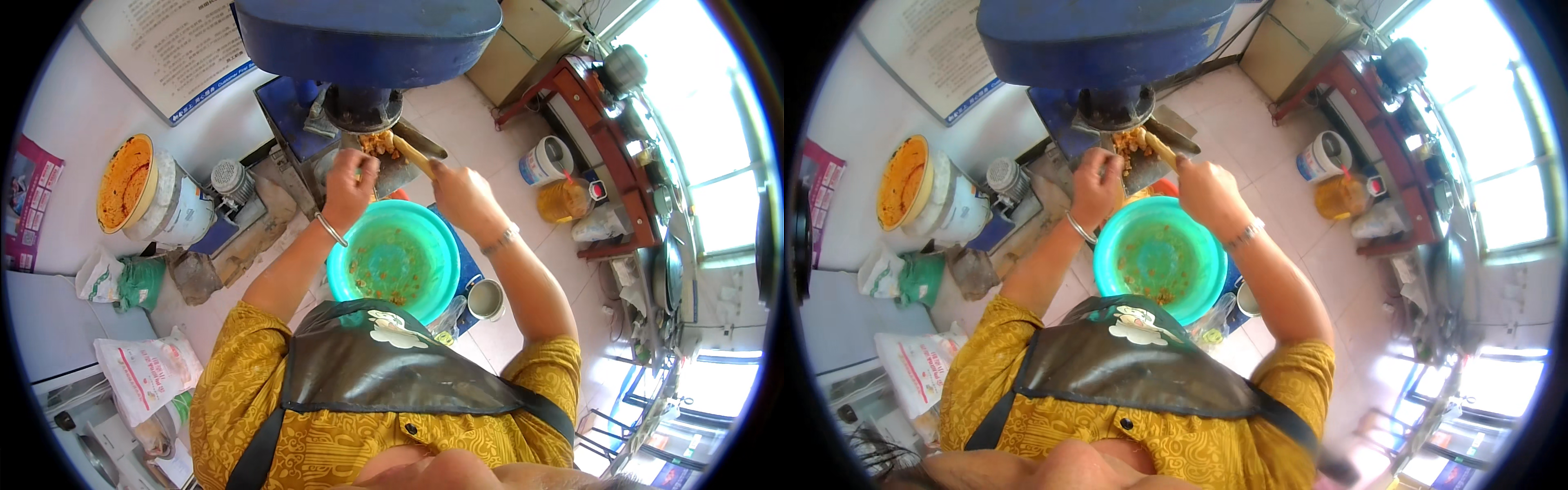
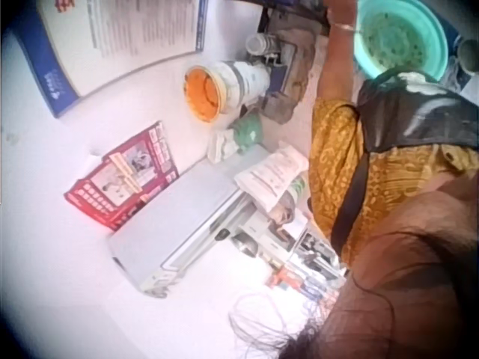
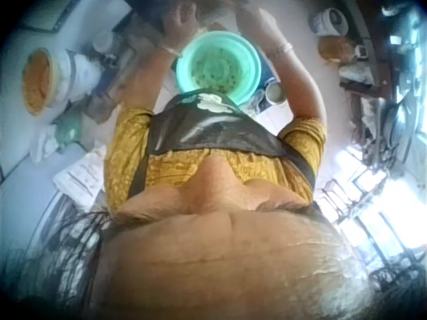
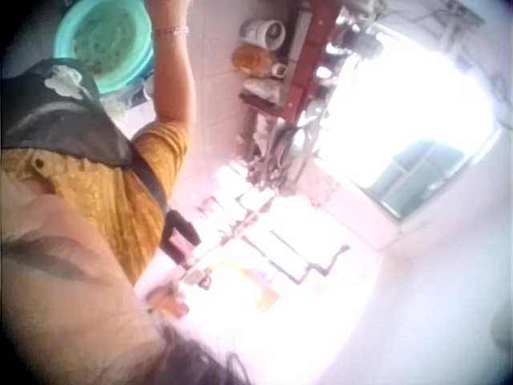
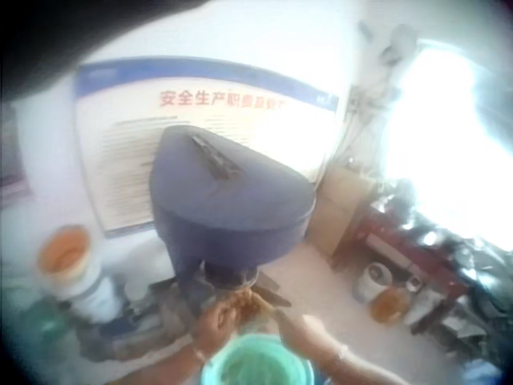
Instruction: The person operates a noodle-making machine by feeding dough into the extruder with a wooden stick and catching the output in a basin. They then clean the workspace with a cloth, wash their hands in a pot, and carry a large basin of finished noodles across the room.
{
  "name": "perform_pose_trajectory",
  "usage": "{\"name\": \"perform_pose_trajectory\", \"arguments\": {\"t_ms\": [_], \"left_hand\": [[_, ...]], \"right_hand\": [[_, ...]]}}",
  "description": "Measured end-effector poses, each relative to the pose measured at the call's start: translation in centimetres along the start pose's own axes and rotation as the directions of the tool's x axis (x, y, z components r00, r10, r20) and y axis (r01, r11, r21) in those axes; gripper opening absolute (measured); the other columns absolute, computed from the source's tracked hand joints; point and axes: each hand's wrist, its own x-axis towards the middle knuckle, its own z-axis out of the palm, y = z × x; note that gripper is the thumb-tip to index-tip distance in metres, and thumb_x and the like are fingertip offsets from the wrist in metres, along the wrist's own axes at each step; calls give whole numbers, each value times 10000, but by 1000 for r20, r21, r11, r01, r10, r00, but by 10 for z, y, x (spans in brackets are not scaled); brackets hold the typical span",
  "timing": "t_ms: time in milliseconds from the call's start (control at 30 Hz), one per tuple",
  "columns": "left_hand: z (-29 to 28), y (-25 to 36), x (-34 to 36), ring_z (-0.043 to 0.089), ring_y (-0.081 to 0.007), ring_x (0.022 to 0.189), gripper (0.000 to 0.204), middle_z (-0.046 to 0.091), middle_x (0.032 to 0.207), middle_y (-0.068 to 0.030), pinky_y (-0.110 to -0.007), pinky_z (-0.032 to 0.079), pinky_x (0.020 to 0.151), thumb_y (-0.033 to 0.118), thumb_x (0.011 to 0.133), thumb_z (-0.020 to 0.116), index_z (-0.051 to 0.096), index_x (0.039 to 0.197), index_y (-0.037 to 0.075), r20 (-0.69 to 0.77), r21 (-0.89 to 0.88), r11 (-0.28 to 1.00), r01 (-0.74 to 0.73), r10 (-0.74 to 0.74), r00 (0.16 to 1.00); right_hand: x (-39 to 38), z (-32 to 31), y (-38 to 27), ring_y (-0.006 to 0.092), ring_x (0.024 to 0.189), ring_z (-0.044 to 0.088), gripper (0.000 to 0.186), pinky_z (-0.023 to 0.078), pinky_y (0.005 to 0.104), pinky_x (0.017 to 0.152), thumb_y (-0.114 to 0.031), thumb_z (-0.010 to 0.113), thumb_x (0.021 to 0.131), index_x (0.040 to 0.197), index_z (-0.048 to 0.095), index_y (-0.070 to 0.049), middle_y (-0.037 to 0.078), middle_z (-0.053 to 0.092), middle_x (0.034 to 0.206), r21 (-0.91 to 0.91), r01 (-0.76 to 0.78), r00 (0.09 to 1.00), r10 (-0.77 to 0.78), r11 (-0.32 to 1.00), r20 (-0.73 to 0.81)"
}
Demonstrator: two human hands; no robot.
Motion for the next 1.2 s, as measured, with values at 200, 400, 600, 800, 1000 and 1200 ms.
{"name": "perform_pose_trajectory", "arguments": {"t_ms": [200, 400, 600, 800, 1000, 1200], "left_hand": [[10, -60, -13, 462, -122, 544, 312, 547, 696, -7, -266, 385, 525, 318, 983, 444, 507, 781, 88, 406, -769, -76, 635, -826, 392], [60, -37, 5, 591, -253, 1077, 505, 569, 1206, -126, -426, 529, 829, 440, 1006, 288, 462, 1272, 48, 551, -798, -228, 558, -651, 522], [54, -48, 7, 599, -273, 1076, 525, 592, 1197, -114, -467, 525, 902, 439, 1017, 208, 505, 1256, 77, 528, -794, -157, 587, -657, 538], [48, -9, 18, 587, -272, 1114, 560, 581, 1208, -126, -458, 515, 937, 470, 1014, 195, 467, 1285, 61, 396, -742, 83, 665, -747, 534], [42, -37, 15, 590, -251, 1098, 573, 581, 1191, -121, -433, 506, 950, 482, 1011, 181, 483, 1261, 63, 536, -780, -95, 619, -611, 582], [53, -23, 17, 570, -260, 1108, 574, 577, 1186, -118, -454, 516, 925, 486, 1007, 153, 489, 1251, 89, 460, -800, -26, 600, -668, 584]], "right_hand": [[-7, -14, 1, 370, 647, 639, 387, 517, 451, 600, -144, 517, 863, 1240, 556, -64, 200, 626, 680, -20, 16, 1000, -15, 1000, 12], [-10, 0, -9, 376, 656, 634, 347, 514, 450, 624, -136, 508, 864, 1196, 589, -72, 218, 621, 690, -5, -40, 999, 40, 999, 13], [-2, -8, -7, 379, 673, 637, 343, 519, 448, 634, -145, 506, 867, 1188, 592, -62, 220, 629, 708, 82, 21, 1000, -19, 996, -24], [16, 15, -11, 382, 685, 644, 378, 530, 442, 641, -147, 480, 878, 1237, 561, -59, 215, 645, 736, -37, -79, 997, 80, 996, 17], [14, -1, -18, 368, 685, 652, 372, 532, 442, 635, -171, 506, 884, 1238, 565, -77, 196, 654, 739, -49, -19, 1000, 20, 999, 19], [13, 17, -17, 358, 656, 645, 369, 530, 434, 616, -170, 522, 874, 1228, 577, -83, 196, 637, 704, -113, 9, 1000, -11, 994, -23]]}}
